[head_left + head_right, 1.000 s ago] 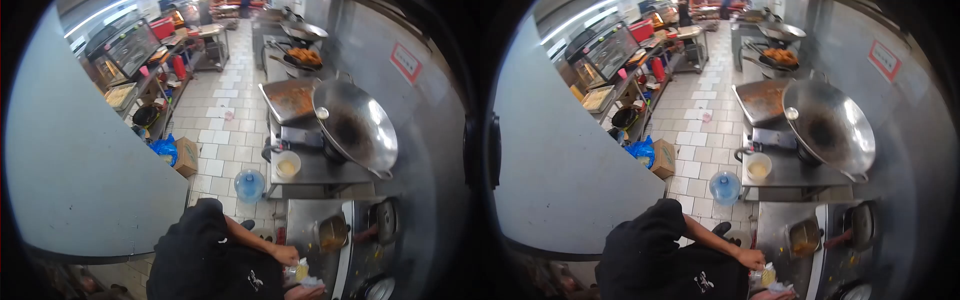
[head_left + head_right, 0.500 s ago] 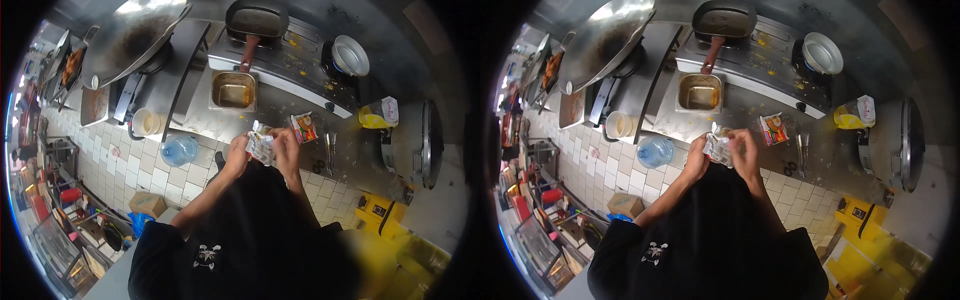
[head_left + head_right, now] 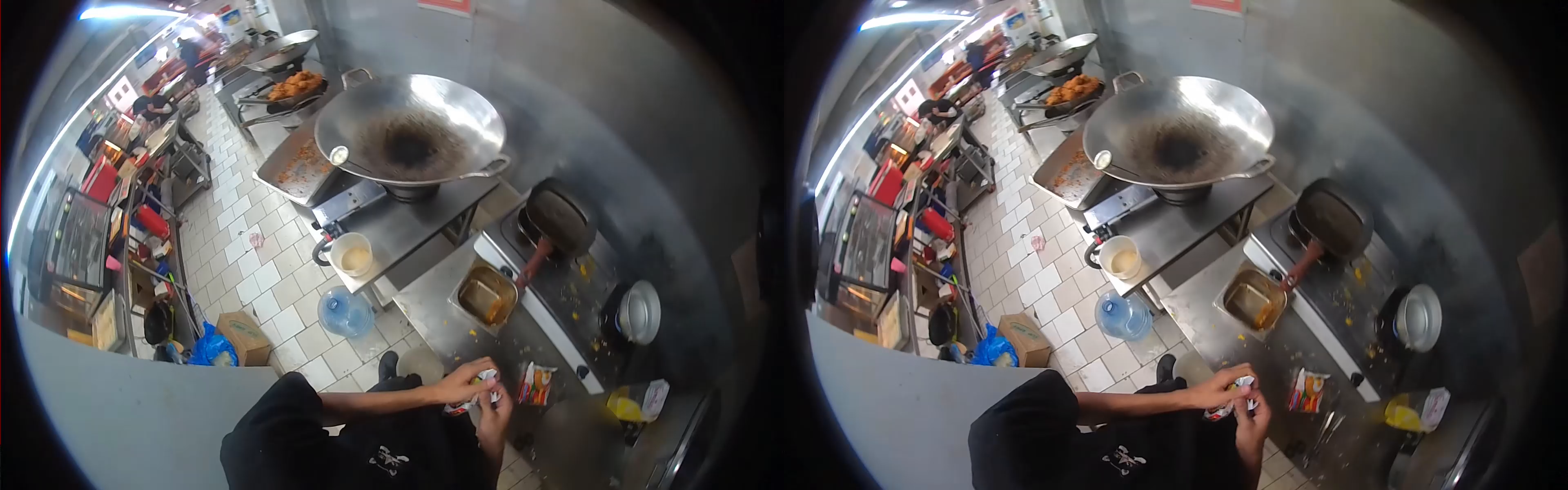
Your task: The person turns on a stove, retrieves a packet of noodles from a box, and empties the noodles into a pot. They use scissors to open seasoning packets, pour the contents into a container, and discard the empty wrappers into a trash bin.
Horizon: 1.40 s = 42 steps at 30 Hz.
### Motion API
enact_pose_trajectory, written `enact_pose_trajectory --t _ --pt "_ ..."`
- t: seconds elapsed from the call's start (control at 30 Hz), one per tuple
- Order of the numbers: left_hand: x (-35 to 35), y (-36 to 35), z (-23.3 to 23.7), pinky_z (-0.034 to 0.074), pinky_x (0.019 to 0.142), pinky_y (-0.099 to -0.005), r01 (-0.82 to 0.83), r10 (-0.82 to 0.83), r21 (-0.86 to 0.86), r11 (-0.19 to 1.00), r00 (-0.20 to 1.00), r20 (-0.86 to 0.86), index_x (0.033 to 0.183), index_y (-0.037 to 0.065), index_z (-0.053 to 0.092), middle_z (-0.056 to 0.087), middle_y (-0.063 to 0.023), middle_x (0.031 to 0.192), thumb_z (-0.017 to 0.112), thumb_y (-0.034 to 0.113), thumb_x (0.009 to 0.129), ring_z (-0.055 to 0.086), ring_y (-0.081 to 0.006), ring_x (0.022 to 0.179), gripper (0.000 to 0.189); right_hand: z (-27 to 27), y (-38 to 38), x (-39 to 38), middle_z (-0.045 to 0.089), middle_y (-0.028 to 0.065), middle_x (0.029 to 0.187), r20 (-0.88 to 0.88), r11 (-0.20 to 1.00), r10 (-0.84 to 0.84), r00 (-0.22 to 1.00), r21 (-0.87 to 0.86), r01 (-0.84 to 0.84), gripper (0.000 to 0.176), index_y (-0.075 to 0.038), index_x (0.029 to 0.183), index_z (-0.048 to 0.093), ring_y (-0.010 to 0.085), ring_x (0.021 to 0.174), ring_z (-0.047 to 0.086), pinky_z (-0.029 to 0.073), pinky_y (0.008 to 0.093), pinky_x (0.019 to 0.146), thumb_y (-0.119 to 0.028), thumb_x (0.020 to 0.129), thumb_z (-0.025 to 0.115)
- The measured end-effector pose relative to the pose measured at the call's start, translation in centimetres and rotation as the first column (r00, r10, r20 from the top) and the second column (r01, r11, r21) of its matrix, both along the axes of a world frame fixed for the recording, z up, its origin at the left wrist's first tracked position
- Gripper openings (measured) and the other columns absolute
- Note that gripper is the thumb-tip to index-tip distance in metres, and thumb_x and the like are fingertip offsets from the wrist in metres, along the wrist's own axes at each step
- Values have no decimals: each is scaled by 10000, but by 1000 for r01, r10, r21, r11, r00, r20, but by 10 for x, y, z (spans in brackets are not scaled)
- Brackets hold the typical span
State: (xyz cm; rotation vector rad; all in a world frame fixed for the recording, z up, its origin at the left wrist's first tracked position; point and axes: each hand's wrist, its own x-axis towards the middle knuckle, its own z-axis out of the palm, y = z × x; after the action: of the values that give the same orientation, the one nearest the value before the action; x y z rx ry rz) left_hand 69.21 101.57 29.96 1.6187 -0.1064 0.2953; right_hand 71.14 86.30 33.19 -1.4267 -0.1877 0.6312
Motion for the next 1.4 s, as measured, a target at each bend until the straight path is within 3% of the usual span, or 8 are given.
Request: enact_pose_trajectory --t 0.1,0.23,0.53,0.67,0.83,0.9,1.13,1.4 --pt "2 -11 -5 375 582 -327 -269 253 -87 959 954 -161 755 7 511 448 -55 654 528 290 998 426 -110 640 374 10 19 -3 506 -10 744 262 985 16 965 -170 30 145 -19 871 554 65 675 431 348 240 584 -138 944 595" --pt "-6 -2 3 369 524 -277 -250 164 -224 942 925 -342 702 6 563 476 13 569 544 359 990 431 -53 598 456 8 26 -8 522 22 775 460 961 125 879 -276 8 202 2 847 529 106 741 459 401 285 675 -162 964 545" --pt "4 10 4 358 469 -295 -339 333 -118 933 941 -61 622 14 571 474 16 512 578 406 962 388 -60 497 519 -17 38 -8 505 12 804 191 984 -119 974 -106 141 219 -10 867 508 95 769 468 405 269 726 -192 987 529" --pt "12 28 16 339 467 -262 -349 39 -480 805 838 -545 540 78 533 455 29 524 546 512 951 391 -65 477 598 -6 43 -4 499 29 858 -66 936 -73 995 341 91 206 -17 906 497 111 826 476 405 280 765 -201 998 502" --pt "27 41 35 299 459 -272 -195 65 -487 851 961 -270 492 93 418 414 23 507 443 447 1016 336 -58 490 633 40 55 0 528 74 899 295 989 5 956 137 -47 290 -27 902 485 140 865 496 411 296 801 -274 1036 410" --pt "35 36 31 299 473 -268 -139 37 -464 875 974 -223 481 73 373 364 24 489 393 448 1030 327 -70 497 665 16 49 13 551 99 921 306 949 -2 952 301 -95 350 -25 900 474 153 835 519 423 286 788 -327 1045 372" --pt "55 19 11 407 753 -275 -54 -30 -342 938 972 -234 961 57 497 504 -41 929 269 493 1039 455 -111 808 499 28 37 47 585 82 936 238 995 82 968 -66 -69 288 7 1025 521 148 861 605 494 268 771 67 766 631" --pt "63 -2 -14 427 862 -321 131 -368 -522 843 848 -381 1215 49 424 502 -86 1076 193 677 962 497 -170 975 715 11 16 69 633 89 955 226 964 168 960 -239 -113 211 22 990 594 154 839 624 499 264 724 20 784 635"
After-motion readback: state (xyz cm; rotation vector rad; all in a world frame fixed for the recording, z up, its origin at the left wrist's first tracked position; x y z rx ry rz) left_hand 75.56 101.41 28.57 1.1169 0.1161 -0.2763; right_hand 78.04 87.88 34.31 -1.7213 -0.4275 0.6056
